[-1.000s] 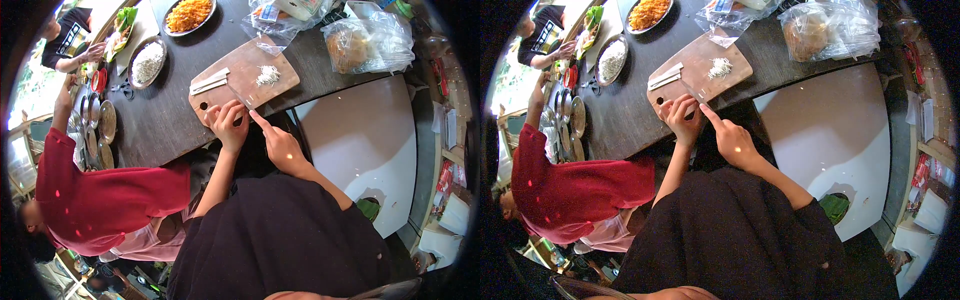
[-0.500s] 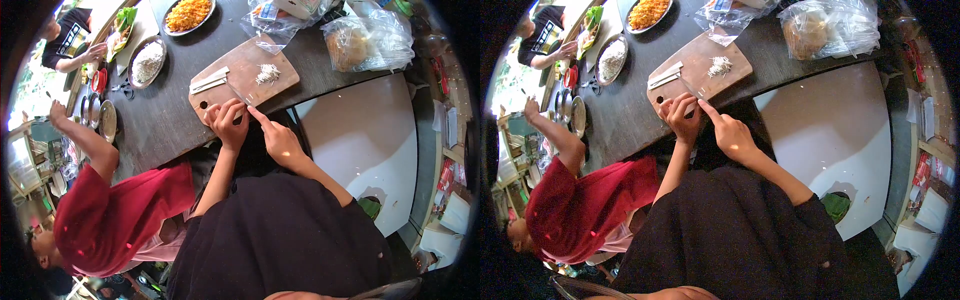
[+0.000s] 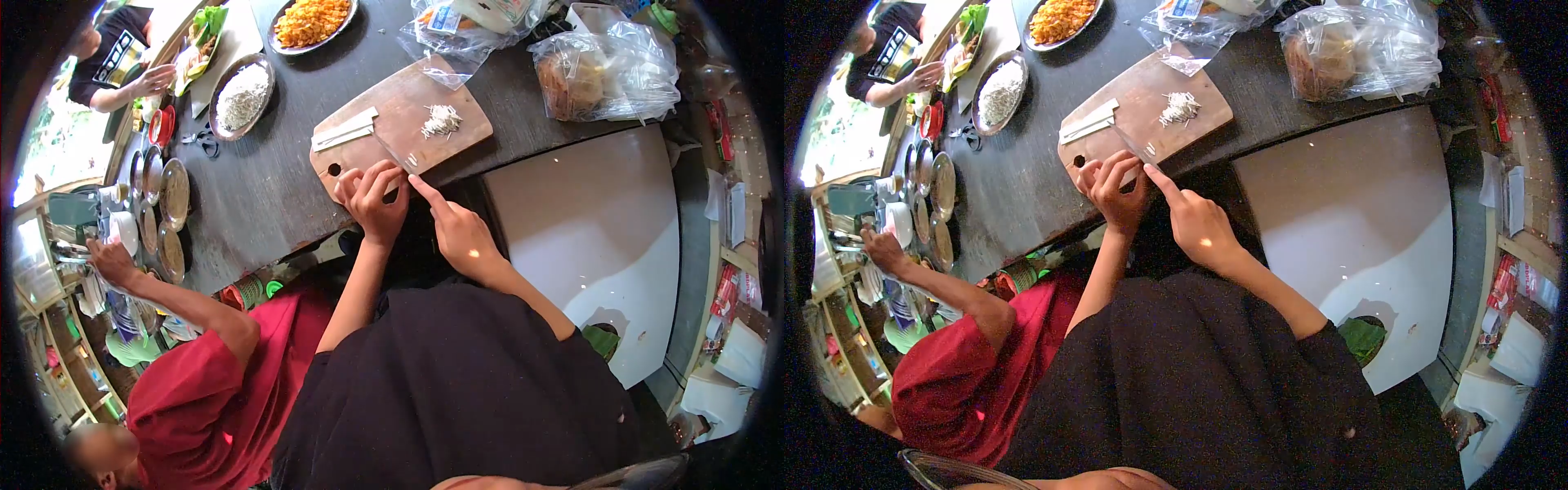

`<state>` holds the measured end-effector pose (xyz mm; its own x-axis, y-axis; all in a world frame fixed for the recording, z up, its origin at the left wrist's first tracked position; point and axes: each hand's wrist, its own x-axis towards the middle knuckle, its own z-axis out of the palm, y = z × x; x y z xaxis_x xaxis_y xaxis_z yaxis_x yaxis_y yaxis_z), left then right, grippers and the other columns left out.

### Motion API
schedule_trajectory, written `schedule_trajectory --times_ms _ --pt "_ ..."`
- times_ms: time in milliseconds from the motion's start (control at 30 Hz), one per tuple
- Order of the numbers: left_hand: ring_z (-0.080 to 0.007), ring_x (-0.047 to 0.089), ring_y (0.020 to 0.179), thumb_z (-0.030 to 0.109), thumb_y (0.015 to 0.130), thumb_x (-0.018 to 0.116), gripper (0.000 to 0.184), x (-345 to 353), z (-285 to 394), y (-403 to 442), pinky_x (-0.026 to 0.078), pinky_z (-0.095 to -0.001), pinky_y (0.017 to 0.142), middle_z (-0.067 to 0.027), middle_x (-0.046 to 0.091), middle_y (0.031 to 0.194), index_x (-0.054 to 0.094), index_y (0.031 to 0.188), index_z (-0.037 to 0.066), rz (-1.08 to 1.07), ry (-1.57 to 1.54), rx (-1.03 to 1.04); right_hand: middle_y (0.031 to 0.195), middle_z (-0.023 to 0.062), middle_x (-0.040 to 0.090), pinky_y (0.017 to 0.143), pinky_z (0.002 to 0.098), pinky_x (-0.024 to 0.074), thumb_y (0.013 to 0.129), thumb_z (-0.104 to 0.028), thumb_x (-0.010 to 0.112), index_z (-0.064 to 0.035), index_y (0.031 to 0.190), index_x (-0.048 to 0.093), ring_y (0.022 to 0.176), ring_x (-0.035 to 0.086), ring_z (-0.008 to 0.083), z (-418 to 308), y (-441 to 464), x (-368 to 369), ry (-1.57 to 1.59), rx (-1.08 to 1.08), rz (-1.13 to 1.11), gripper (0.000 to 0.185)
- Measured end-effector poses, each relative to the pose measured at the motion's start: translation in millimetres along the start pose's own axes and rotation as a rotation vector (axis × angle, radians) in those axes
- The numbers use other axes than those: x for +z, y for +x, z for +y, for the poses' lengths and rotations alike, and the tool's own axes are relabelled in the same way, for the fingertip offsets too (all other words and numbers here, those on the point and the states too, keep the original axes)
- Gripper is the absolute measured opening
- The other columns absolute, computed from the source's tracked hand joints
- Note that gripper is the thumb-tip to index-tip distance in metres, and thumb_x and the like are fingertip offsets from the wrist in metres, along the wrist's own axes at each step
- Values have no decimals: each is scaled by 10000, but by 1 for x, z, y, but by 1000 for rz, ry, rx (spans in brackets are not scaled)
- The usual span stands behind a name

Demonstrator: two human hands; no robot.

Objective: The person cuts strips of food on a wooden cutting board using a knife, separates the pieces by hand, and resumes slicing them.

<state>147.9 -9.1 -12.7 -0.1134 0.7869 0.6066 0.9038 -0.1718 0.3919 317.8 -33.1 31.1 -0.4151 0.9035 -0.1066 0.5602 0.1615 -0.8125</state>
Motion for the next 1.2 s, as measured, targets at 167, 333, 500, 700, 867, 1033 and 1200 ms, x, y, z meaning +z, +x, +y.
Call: schedule_trajectory --times_ms 167,333,500,700,867,1033,1200 --pt "-226 538 973 170 681 822 160 0 1 0 336 -364 939 85 725 967 716 801 180 -12 -5 -12 810 219 616 684 552 526 923 -34 489 -290 1548 298 748 650 450 -2 0 -1 28 -7 -1 702" --pt "-229 540 975 167 679 819 161 -1 2 1 337 -368 941 86 726 975 714 799 183 -7 -10 -14 818 223 618 698 551 528 929 -39 471 -291 1549 297 761 652 448 -4 1 -3 -12 12 -25 692" --pt "-228 537 974 172 686 819 157 1 -2 -2 340 -370 939 89 725 975 717 805 187 -7 -25 -17 813 225 618 702 553 534 929 -39 462 -292 1548 298 766 655 448 0 6 5 -81 2 13 688" --pt "-221 528 978 181 702 822 155 -3 2 3 341 -372 939 91 723 979 726 822 194 -14 -20 -11 822 233 621 714 552 537 933 -46 466 -292 1546 303 781 658 452 1 0 -3 -41 12 -32 680" --pt "-217 522 988 190 709 828 157 -3 2 3 339 -371 941 95 722 985 733 834 195 -25 -17 -10 825 240 623 722 557 527 928 -42 472 -299 1547 298 780 651 463 4 0 0 12 19 8 693" --pt "-221 522 987 171 692 824 172 -1 0 1 334 -376 948 100 719 999 724 830 192 -7 -15 -7 828 242 622 716 559 522 923 -37 473 -297 1548 296 769 646 466 2 -2 -1 30 12 -27 699" --pt "-226 526 979 162 677 822 185 -3 1 1 335 -380 946 98 719 999 713 824 187 -19 -10 -16 818 233 622 708 559 522 924 -40 472 -293 1546 301 756 646 464 -1 -1 -4 51 19 -44 692"
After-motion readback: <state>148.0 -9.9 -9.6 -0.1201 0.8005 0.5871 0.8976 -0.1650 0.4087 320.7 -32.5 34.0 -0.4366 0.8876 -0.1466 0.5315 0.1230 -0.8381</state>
